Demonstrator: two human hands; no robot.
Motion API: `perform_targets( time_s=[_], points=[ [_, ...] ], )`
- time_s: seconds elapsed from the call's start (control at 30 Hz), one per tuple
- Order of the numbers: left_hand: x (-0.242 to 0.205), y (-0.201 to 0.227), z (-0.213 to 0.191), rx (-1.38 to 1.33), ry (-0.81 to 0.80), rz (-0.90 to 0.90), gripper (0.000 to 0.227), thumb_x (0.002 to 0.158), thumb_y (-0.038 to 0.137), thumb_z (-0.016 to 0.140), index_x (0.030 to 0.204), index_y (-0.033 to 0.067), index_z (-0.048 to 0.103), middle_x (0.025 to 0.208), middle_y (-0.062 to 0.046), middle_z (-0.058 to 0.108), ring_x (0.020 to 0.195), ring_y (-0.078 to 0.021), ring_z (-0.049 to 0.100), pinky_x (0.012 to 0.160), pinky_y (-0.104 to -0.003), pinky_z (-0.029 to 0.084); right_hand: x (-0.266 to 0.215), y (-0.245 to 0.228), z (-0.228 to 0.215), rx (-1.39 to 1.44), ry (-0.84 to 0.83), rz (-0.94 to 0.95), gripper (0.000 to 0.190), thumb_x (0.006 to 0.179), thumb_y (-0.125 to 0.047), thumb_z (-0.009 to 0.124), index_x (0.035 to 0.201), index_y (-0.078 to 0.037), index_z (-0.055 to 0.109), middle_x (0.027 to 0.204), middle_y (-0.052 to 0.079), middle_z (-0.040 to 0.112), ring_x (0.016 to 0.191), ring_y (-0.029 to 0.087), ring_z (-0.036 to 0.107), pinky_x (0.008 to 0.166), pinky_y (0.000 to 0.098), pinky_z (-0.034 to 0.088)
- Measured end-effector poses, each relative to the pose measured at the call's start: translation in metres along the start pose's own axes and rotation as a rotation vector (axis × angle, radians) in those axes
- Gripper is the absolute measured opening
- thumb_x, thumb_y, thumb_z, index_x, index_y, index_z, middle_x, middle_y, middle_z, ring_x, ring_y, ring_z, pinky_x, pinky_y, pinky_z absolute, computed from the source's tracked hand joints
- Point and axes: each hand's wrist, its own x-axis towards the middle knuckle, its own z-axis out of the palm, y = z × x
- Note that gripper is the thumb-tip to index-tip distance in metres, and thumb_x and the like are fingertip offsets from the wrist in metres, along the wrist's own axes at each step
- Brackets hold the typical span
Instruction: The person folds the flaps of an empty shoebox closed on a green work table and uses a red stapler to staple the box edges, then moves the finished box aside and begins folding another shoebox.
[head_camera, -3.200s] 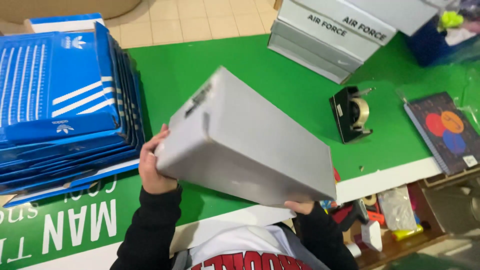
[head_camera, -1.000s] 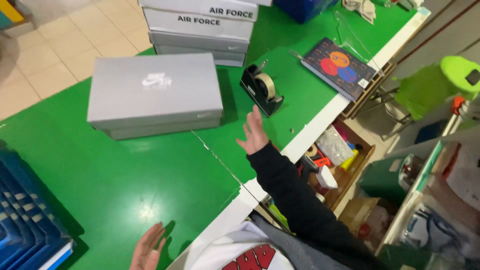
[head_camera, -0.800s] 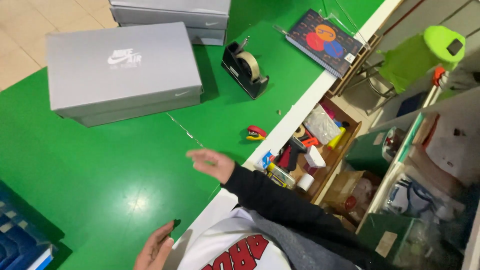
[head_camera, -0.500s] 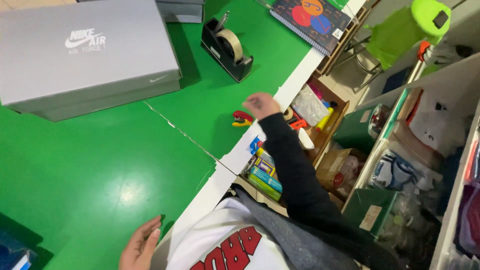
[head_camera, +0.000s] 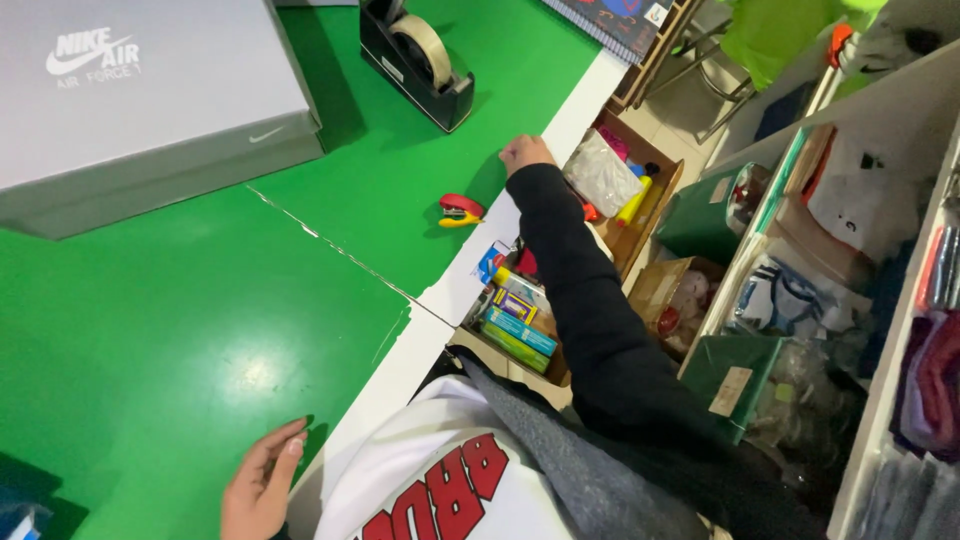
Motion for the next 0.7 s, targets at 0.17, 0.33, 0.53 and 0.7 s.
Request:
perform_targets(
  time_s=[0.17, 0.33, 0.53, 0.7],
  points=[
    [0.001, 0.009, 0.005, 0.06, 0.029, -0.077, 0.034, 0.099, 0.013, 0.063, 0.13, 0.0014, 0.069, 0.117, -0.014, 0.076, 0.108, -0.0159, 0.067, 0.096, -0.029, 0.05, -0.08, -0.049, -0.037, 0.294, 0.193, -0.159, 0.017, 0.091, -0.009, 0.077, 0.1, -0.003, 0.064, 0.09, 0.011, 0.072, 0.083, 0.022, 0.072, 0.076, 0.0326, 0.059],
    [0.005, 0.001, 0.001, 0.045, -0.051, 0.038, 0.033, 0.099, 0.011, 0.063, 0.129, 0.0003, 0.069, 0.115, -0.014, 0.075, 0.106, -0.0147, 0.068, 0.094, -0.028, 0.051, -0.137, 0.05, -0.106, 0.589, 0.327, 0.002, 0.011, 0.101, -0.003, 0.068, 0.112, -0.002, 0.068, 0.091, 0.007, 0.072, 0.08, 0.011, 0.069, 0.072, 0.026, 0.059],
    [0.011, 0.0, 0.001, 0.069, -0.088, 0.047, 0.03, 0.101, 0.009, 0.063, 0.127, -0.0028, 0.069, 0.113, -0.014, 0.075, 0.1, -0.0131, 0.068, 0.091, -0.027, 0.054, -0.265, 0.296, -0.163, 0.467, 0.545, 0.538, 0.019, 0.099, -0.018, 0.07, 0.103, 0.0, 0.075, 0.079, 0.006, 0.073, 0.066, 0.013, 0.068, 0.061, 0.0278, 0.057],
    [0.005, 0.036, 0.015, 0.066, -0.007, -0.004, 0.027, 0.103, 0.009, 0.062, 0.125, -0.005, 0.07, 0.113, -0.014, 0.074, 0.099, -0.0136, 0.068, 0.091, -0.027, 0.054, -0.4, 0.263, -0.136, 0.534, 0.54, 0.783, 0.02, 0.098, -0.016, 0.068, 0.102, 0.002, 0.074, 0.079, 0.01, 0.072, 0.069, 0.02, 0.068, 0.062, 0.0343, 0.056]
  ],
)
